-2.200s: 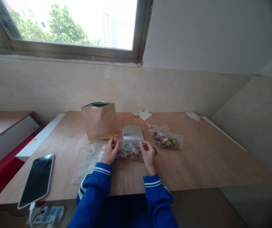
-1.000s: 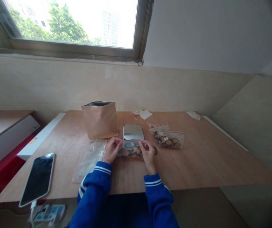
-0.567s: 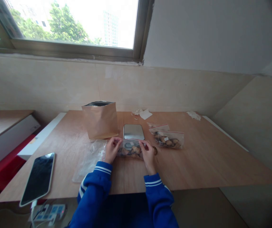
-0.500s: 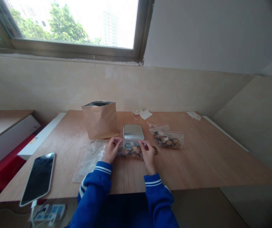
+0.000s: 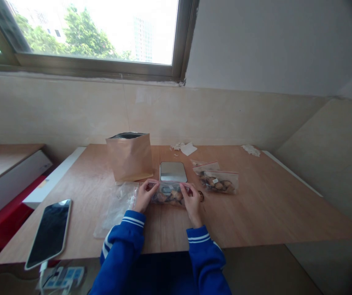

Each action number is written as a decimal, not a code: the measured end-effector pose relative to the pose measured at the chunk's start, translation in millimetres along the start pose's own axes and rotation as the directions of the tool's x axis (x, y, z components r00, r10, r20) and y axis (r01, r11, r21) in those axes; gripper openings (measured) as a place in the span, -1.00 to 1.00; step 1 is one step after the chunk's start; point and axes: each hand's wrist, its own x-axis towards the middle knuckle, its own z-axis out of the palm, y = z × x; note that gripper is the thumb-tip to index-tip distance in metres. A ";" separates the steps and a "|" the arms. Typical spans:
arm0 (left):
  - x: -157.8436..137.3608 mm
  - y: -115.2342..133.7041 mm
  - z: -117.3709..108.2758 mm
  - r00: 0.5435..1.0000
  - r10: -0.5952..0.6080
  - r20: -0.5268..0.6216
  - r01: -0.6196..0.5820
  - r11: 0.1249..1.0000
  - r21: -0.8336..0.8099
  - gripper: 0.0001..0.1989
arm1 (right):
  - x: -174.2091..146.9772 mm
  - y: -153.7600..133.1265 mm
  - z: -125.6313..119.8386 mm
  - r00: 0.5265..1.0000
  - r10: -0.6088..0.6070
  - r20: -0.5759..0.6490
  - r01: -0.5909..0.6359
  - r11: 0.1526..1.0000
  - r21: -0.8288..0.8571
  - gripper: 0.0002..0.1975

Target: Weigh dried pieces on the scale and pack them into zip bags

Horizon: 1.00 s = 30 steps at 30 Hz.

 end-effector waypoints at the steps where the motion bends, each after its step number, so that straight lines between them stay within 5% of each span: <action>1: -0.1 0.1 0.0 1.000 0.002 0.001 -0.002 1.000 0.002 -0.72 | 0.0 -0.2 -0.2 1.000 -0.009 -0.003 0.009 1.000 -0.004 -0.69; 8: -1.0 1.6 -1.3 1.000 -0.003 -0.007 0.003 1.000 0.027 -0.70 | 0.9 -4.2 -2.4 1.000 -0.029 -0.005 0.029 0.999 -0.024 -0.70; 21: -4.1 8.4 1.6 0.995 -0.085 0.060 0.086 0.996 -0.017 -0.70 | 2.2 -17.1 0.8 0.981 0.182 0.072 -0.193 0.960 0.203 -0.69; 30: -5.1 8.5 0.7 0.995 -0.087 0.053 0.089 0.996 -0.028 -0.68 | 1.7 -15.3 -0.7 0.975 0.192 0.109 -0.212 0.950 0.230 -0.71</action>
